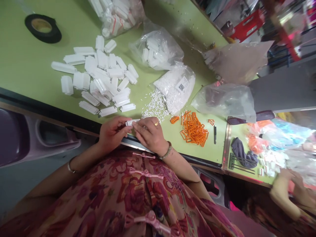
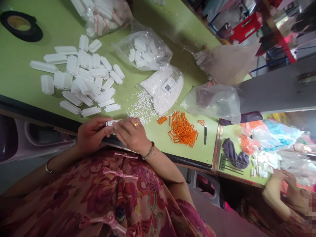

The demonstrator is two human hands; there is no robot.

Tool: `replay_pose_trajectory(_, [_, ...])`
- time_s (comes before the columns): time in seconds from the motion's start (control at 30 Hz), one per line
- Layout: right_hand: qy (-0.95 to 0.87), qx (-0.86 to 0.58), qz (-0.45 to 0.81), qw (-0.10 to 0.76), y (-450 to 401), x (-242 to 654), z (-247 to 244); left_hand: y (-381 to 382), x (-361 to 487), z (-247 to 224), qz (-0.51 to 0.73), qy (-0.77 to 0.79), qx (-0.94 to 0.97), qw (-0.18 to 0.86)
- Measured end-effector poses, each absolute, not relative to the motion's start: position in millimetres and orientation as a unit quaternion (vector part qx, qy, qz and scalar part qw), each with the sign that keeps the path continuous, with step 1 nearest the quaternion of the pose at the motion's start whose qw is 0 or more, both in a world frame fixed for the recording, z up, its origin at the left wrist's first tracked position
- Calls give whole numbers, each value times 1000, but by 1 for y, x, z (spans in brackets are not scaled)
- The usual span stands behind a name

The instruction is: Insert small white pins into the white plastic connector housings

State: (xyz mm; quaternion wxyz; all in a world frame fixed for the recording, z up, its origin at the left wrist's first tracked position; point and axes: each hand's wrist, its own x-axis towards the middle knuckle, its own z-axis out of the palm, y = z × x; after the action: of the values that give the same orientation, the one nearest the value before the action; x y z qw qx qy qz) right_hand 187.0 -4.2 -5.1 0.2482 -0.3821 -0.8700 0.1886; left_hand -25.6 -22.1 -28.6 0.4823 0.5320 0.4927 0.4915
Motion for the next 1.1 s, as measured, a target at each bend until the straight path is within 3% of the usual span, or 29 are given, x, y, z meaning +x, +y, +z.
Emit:
replay_pose_trajectory(0.1, [-866, -376, 204, 260, -3, 190, -3, -22, -26, -29, 493, 485, 525, 496])
replay_pose_trajectory(0.27, [-793, -421, 266, 349, 4, 192, 9, -24, -23, -28, 480, 487, 543, 487])
replay_pose_trajectory(0.5, [-778, -411, 375, 292, 13, 190, 16, -22, -24, -21, 441, 491, 631, 408])
replay_pose_trajectory(0.67, [-777, -394, 408, 274, 20, 198, 14, -22, -24, -19, 417, 480, 635, 439])
replay_pose_trajectory(0.8, [-795, -456, 296, 270, 43, 205, 12, -23, -23, -20, 422, 511, 588, 463])
replay_pose_trajectory(0.93, [-831, -520, 139, 139, 67, 196, 9, -23, -24, -21, 448, 522, 555, 468])
replay_pose_trajectory(1.0, [-846, -514, 117, 83, 73, 188, 7, -22, -24, -21, 452, 522, 549, 471])
replay_pose_trajectory(1.1, [-848, -510, 124, 77, 76, 182, 5, -22, -23, -20, 457, 522, 544, 473])
